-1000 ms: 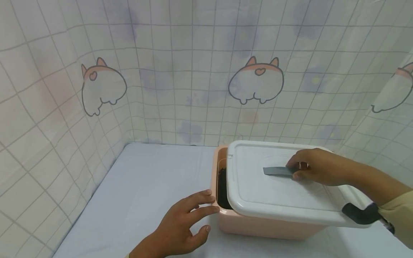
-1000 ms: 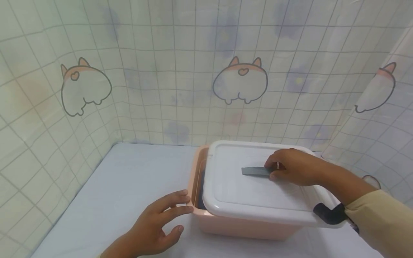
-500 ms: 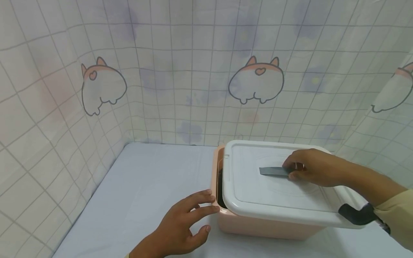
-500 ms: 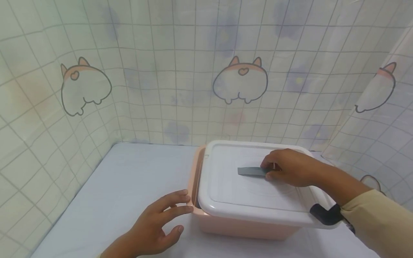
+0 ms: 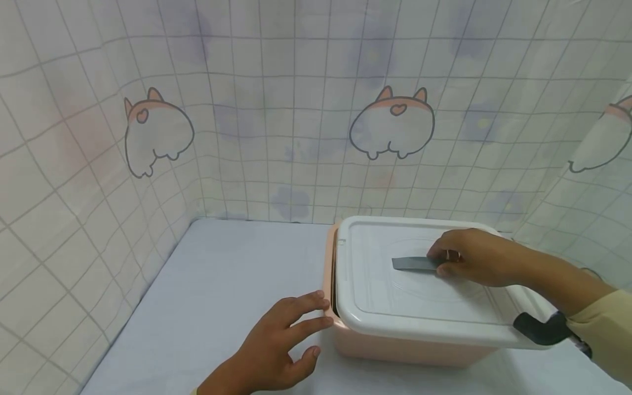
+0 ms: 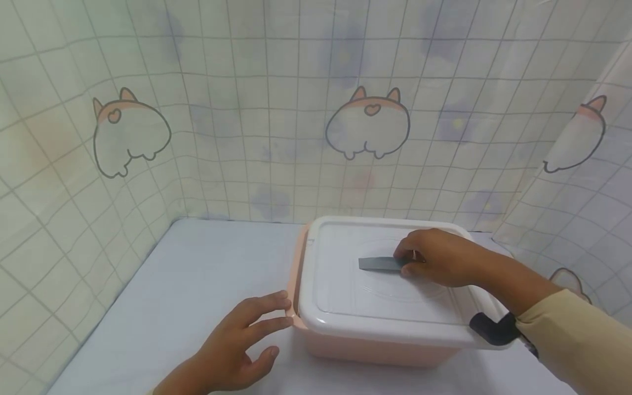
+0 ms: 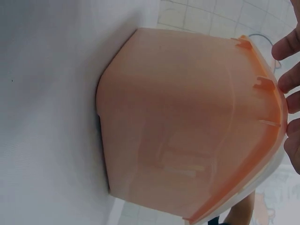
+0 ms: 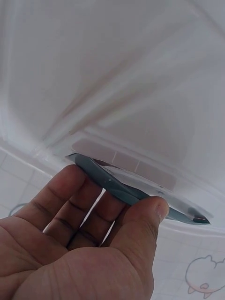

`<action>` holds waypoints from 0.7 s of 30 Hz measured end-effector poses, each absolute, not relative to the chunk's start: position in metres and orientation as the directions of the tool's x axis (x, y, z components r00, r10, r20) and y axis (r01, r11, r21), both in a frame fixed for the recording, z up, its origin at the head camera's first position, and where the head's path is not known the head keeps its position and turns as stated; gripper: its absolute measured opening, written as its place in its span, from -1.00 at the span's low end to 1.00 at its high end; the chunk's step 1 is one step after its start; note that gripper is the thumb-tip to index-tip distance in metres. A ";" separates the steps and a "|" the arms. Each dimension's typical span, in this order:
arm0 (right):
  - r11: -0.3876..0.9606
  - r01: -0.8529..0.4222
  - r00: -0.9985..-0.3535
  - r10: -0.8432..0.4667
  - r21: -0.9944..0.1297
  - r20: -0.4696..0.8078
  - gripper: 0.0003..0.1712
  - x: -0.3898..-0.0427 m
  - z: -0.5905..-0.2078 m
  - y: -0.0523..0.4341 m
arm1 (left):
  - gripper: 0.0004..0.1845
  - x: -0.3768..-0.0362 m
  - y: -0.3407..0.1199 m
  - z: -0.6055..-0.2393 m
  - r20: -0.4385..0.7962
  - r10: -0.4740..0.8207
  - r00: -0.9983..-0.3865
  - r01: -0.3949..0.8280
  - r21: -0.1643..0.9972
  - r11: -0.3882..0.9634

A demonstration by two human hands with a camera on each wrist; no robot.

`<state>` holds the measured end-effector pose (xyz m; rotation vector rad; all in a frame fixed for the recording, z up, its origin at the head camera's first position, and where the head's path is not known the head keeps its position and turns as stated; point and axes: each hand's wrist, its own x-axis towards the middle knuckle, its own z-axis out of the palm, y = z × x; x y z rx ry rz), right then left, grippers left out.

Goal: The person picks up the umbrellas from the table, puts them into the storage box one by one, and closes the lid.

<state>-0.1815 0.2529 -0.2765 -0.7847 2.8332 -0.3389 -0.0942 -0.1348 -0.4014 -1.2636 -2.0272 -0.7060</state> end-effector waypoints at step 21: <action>0.806 -0.532 -0.819 -0.568 -0.258 -0.086 -0.68 -0.181 -0.274 0.241 | -0.63 -0.099 -0.133 -0.394 0.845 0.490 -0.214 0.931 0.025 0.364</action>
